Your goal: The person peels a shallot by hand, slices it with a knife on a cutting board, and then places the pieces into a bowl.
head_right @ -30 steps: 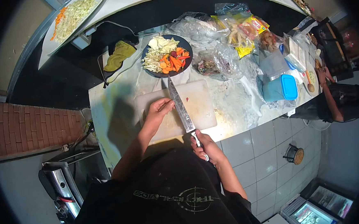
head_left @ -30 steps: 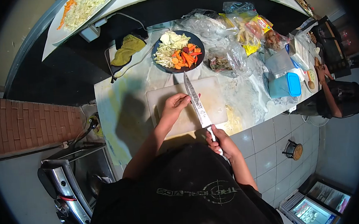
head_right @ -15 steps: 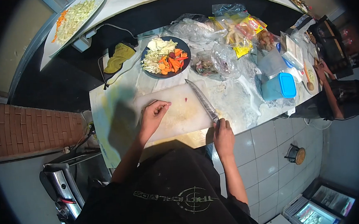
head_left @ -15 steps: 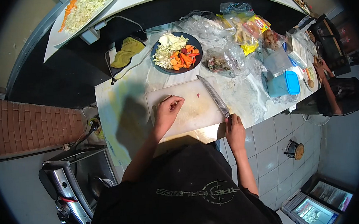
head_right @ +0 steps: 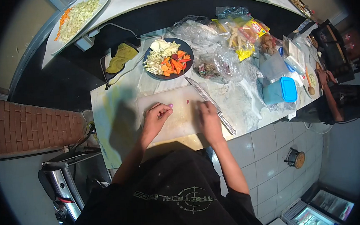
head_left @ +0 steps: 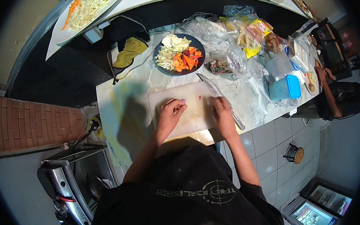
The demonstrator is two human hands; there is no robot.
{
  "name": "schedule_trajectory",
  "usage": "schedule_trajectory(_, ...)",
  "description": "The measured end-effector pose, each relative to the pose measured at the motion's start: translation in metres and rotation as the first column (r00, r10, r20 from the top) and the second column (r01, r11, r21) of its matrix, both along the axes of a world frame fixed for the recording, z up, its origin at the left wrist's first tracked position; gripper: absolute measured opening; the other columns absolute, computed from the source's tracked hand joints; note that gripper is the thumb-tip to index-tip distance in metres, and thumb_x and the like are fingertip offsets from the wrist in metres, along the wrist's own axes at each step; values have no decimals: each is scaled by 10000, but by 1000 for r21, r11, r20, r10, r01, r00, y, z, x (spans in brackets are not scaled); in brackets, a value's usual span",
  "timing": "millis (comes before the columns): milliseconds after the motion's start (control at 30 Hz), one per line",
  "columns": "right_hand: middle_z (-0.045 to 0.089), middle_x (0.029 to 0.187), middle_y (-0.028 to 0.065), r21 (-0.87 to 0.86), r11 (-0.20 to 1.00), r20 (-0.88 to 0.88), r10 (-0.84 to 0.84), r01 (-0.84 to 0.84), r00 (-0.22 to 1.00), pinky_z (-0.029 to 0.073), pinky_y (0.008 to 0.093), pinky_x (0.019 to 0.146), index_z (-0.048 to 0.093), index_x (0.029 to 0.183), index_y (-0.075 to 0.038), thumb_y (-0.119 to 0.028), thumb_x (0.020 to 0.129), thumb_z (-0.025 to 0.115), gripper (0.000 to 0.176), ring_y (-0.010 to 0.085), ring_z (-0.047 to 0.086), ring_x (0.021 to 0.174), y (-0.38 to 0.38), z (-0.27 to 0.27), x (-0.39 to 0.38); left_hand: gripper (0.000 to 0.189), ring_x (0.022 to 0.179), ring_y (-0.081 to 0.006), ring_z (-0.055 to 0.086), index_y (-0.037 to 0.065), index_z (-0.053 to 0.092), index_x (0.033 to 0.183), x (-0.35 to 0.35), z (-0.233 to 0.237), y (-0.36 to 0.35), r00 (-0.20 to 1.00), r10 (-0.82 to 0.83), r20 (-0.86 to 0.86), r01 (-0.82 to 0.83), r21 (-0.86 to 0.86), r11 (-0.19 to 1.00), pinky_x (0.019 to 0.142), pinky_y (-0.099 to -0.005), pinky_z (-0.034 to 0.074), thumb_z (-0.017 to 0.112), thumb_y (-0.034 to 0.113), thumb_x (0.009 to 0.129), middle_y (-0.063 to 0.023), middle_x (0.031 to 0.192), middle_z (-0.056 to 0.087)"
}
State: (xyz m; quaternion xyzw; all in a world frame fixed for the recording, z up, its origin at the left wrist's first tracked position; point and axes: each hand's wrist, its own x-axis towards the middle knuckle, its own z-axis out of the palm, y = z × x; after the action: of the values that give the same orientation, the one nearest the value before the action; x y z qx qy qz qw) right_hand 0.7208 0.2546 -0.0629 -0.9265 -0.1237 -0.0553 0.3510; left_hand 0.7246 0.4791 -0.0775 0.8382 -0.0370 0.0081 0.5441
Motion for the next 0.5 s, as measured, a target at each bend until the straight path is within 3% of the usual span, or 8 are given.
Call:
schedule_trajectory(100,536,1111,209,16,994,48,103,-104,994,476,436,885,574,1107,27,49,783,564,325,390,552,1009,23,-11,21,129,669,-162,556,22,680,929,-1,1,2,1000,4,-9,-4,-11,1000,620,-291,452,697,125,851,-89,795,620)
schedule_trajectory(200,550,1031,180,-209,966,92,177,-155,980,494,427,851,570,998,33,20,793,519,213,347,555,970,33,-30,33,125,673,-163,563,20,681,922,-3,11,4,999,15,-34,-15,-3,1000,623,-292,448,686,127,859,-93,787,622)
schedule_trajectory(300,554,1006,165,-254,953,20,175,-165,984,497,416,845,572,1011,34,21,780,531,235,342,558,955,36,-28,30,126,678,-162,569,22,683,926,-4,5,8,1000,13,-23,-14,-27,1000,623,-288,444,679,133,868,-95,787,624)
schedule_trajectory(500,579,967,193,-332,938,55,127,-102,990,507,401,824,591,996,27,45,773,537,231,339,594,912,42,-27,31,131,685,-159,566,26,680,938,-3,4,5,997,-1,-75,-3,-58,998,636,-294,448,675,142,876,-84,795,633)
